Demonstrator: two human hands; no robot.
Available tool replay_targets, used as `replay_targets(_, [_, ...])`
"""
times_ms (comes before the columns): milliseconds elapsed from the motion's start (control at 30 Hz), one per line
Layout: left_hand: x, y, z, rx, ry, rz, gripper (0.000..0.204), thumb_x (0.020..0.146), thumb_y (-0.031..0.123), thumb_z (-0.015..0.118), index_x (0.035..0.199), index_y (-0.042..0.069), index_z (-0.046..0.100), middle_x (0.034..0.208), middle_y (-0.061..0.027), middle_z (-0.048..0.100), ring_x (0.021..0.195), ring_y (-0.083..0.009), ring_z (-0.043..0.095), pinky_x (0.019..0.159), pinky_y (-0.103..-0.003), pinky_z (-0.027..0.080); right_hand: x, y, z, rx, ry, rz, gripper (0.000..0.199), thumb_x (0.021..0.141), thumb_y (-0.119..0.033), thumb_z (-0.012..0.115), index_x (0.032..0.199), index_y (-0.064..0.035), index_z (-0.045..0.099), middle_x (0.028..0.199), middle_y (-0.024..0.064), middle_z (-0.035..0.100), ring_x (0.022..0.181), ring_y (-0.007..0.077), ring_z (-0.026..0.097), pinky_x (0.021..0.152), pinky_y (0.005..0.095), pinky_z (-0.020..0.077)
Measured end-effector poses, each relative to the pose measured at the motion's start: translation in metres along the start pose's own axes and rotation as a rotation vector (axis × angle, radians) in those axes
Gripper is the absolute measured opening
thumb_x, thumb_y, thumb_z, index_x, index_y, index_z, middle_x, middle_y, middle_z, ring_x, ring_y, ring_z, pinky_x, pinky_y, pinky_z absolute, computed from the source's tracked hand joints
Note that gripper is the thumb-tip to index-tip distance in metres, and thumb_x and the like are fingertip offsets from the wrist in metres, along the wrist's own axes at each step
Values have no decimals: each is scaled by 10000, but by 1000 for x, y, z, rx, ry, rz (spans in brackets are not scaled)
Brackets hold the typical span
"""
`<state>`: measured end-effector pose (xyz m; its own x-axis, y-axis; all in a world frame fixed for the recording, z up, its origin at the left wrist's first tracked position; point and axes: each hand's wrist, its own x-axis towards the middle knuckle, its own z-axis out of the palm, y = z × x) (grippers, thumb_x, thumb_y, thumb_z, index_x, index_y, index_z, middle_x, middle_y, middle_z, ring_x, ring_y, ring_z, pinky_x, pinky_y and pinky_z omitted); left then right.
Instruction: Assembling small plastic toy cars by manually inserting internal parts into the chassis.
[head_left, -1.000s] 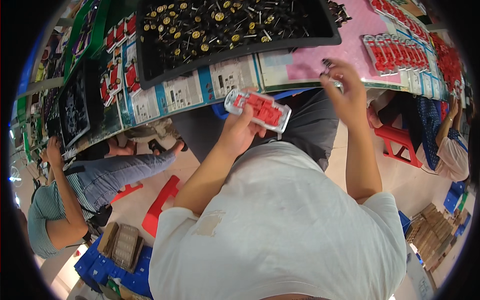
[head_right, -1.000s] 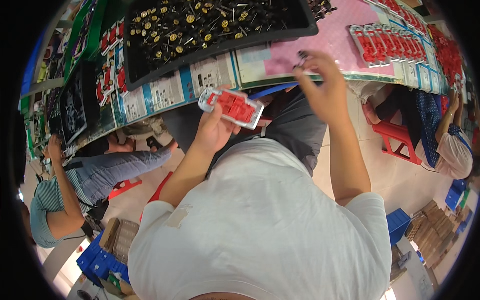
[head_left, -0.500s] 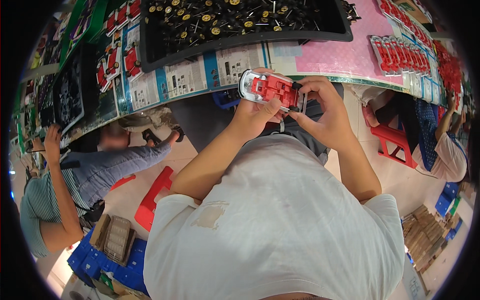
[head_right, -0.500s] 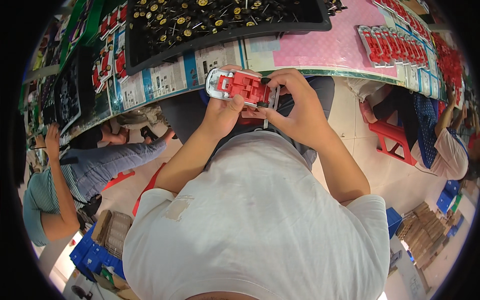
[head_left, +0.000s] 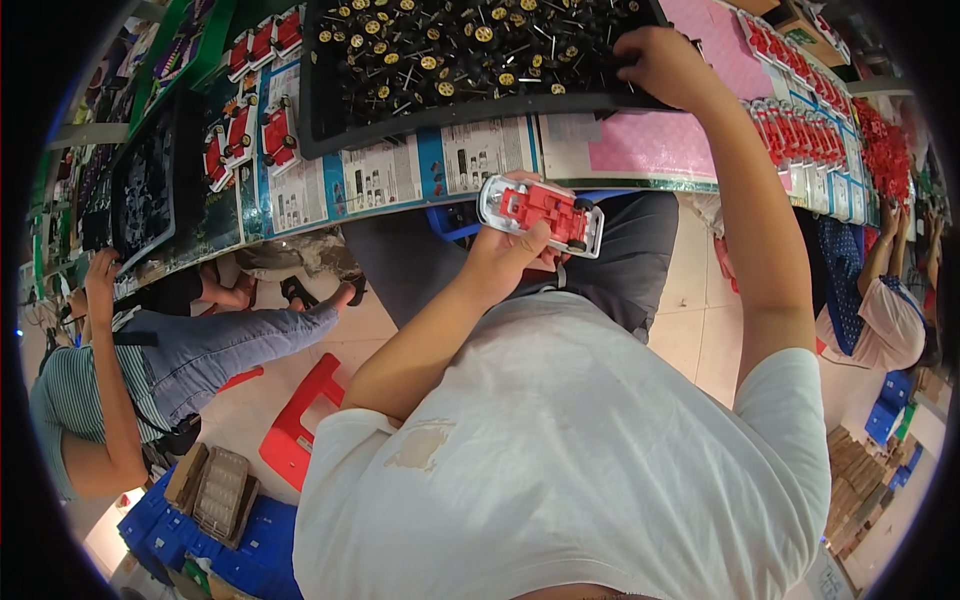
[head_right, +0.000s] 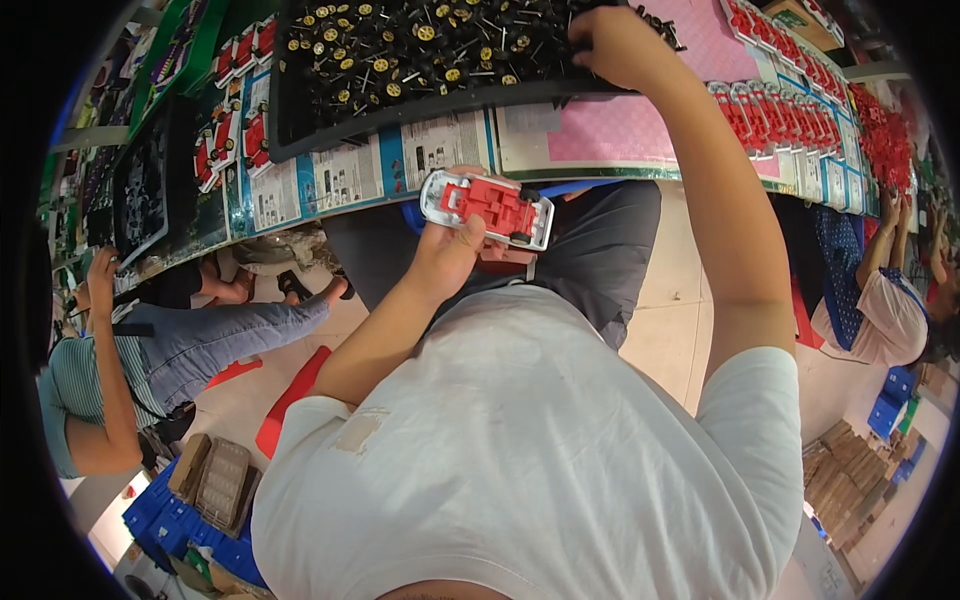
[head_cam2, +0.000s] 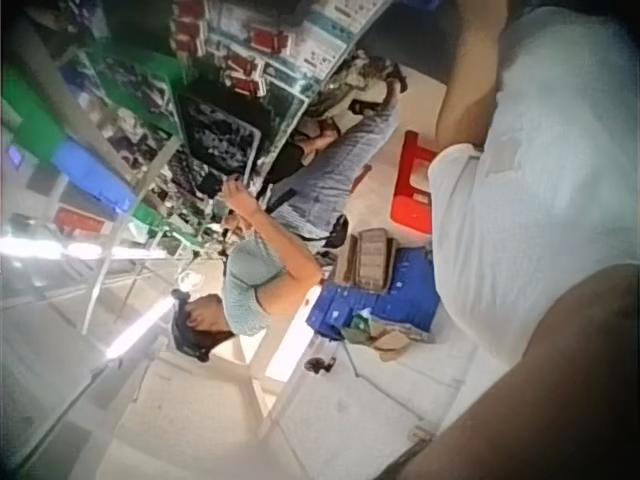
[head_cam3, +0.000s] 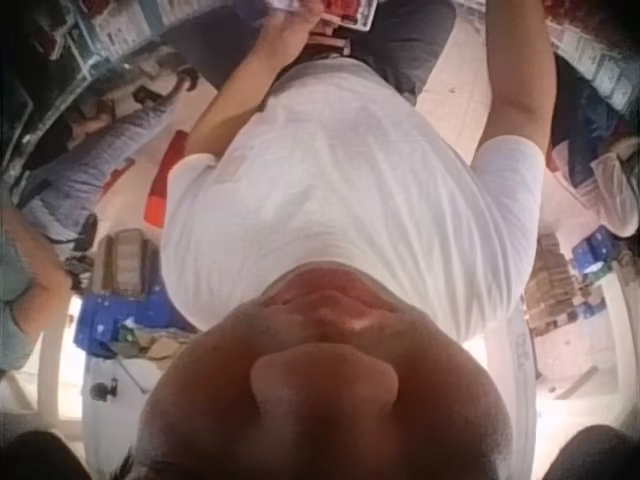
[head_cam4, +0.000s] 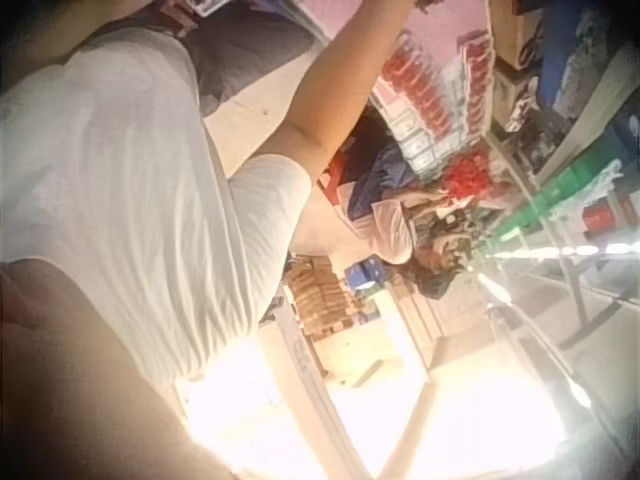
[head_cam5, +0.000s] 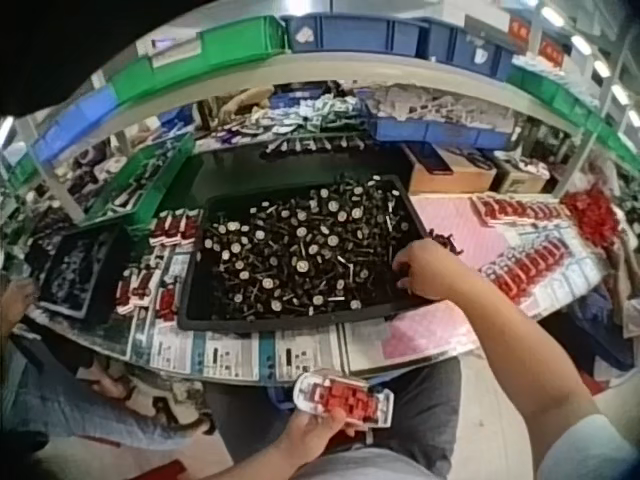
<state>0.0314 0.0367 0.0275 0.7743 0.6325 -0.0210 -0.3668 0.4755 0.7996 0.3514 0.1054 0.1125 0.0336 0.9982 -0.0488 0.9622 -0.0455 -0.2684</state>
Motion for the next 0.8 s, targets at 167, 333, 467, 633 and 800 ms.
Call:
replay_targets(167, [-7, 2, 0, 51, 47, -44, 572, 973, 344, 630, 1403, 137, 314, 1326, -126, 556, 1040, -168, 630, 704, -265, 535, 32, 7, 20, -107, -130, -51, 277, 682, -3, 768, 945, 2, 680, 873, 194, 693, 832, 350, 677, 757, 389, 541])
replay_targets(333, [-11, -1, -6, 35, 66, -60, 568, 977, 350, 622, 1405, 141, 313, 1318, -115, 564, 938, -149, 626, 684, -268, 536, 29, 10, 26, -52, -56, -79, 210, 721, -3, 735, 915, 5, 657, 791, 194, 670, 800, 355, 670, 731, 404, 533])
replay_targets(467, [-6, -1, -5, 36, 60, -97, 567, 980, 351, 616, 1411, 142, 312, 1309, -114, 569, 890, -140, 616, 681, -265, 532, 21, 16, 11, -9, 316, -166, 258, 759, -37, 742, 1004, -6, 667, 887, 191, 665, 792, 336, 669, 751, 394, 542])
replay_targets(633, [-2, 1, -2, 52, 69, -84, 536, 988, 330, 607, 1402, 140, 324, 1277, -102, 584, 883, -125, 614, 686, -239, 526, -15, -40, -32, 25, 517, -1, 219, 841, -26, 698, 1058, 5, 699, 1043, 195, 610, 931, 339, 644, 787, 414, 531])
replay_targets(800, [0, -5, 0, 17, 50, -83, 527, 986, 325, 613, 1393, 141, 334, 1274, -93, 586, 874, -107, 612, 689, -221, 530, -21, -29, -11, 126, 469, 53, 469, 759, -86, 798, 1185, 23, 635, 1111, 195, 592, 961, 346, 649, 806, 396, 551])
